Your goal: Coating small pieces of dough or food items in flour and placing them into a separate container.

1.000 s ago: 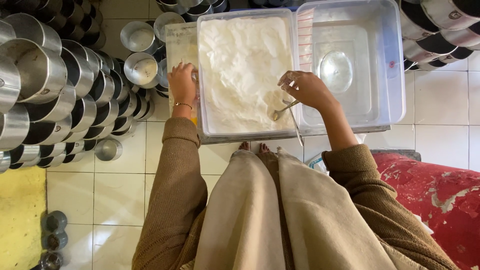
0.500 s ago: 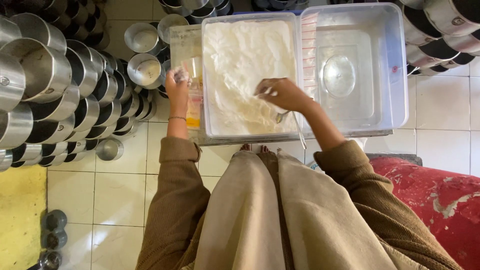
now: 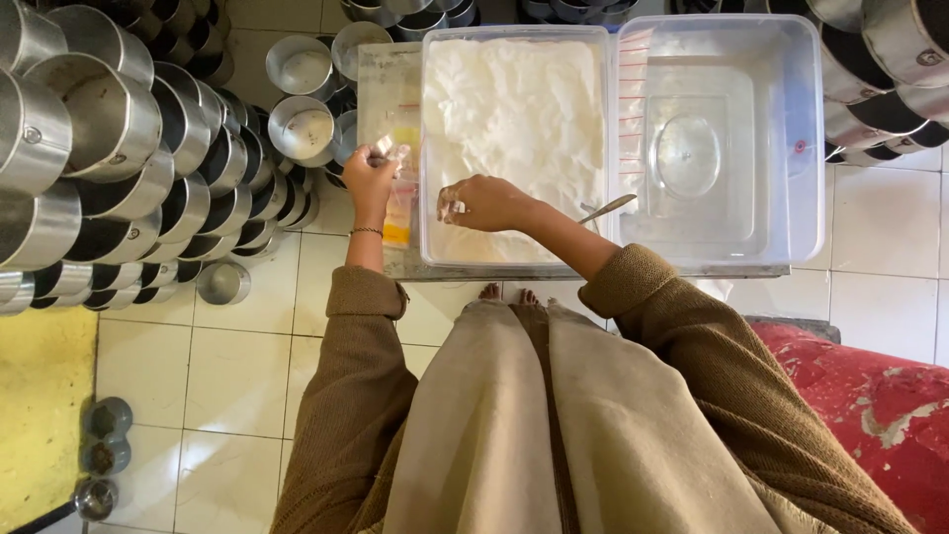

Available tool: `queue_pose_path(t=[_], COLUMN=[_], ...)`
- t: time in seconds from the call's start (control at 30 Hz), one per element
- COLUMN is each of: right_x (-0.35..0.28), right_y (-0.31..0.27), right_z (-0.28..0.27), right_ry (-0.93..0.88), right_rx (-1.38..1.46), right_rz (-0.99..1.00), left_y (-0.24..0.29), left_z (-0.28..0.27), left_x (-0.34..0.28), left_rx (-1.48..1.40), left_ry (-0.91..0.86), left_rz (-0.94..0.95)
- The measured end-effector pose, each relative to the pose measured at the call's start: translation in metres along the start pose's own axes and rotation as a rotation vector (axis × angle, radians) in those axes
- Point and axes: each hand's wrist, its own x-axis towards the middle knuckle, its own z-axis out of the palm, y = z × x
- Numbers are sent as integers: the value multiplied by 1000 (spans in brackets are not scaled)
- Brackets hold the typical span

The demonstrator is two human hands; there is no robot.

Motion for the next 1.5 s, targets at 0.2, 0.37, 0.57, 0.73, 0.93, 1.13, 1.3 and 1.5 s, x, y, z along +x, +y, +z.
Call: queue_pose_path(t=[0.2,0.37,0.57,0.73,0.93,1.13,1.3,1.5], right_x=[15,26,33,32,23,14,9,1], right_y=[16,15,-3,-3,-8,-20,-21,-20], right_z=[8,2,1,2,-6,-18,-22,-24], right_ry=[75,268,470,535,570,551,571,586], right_rx=[29,106,255,313,362,455,444,446], right_rz=[100,31,-73,-101,-74,-74,-21,-36], left_y=[-15,-1,46,79,89,95,107,112], left_z=[-9,-21,-18,-14,-11,-14,-14,-9], left_x=[-2,-17,-43,-56,-62,-62,-64,-63], left_rx=[150,146,-293,-396,-486,-519,-530,-484], left_ry=[-14,-22,-200,-261,-287,-327,-376,-384], left_rz=[179,130,-51,-128,-109,-16,22,29])
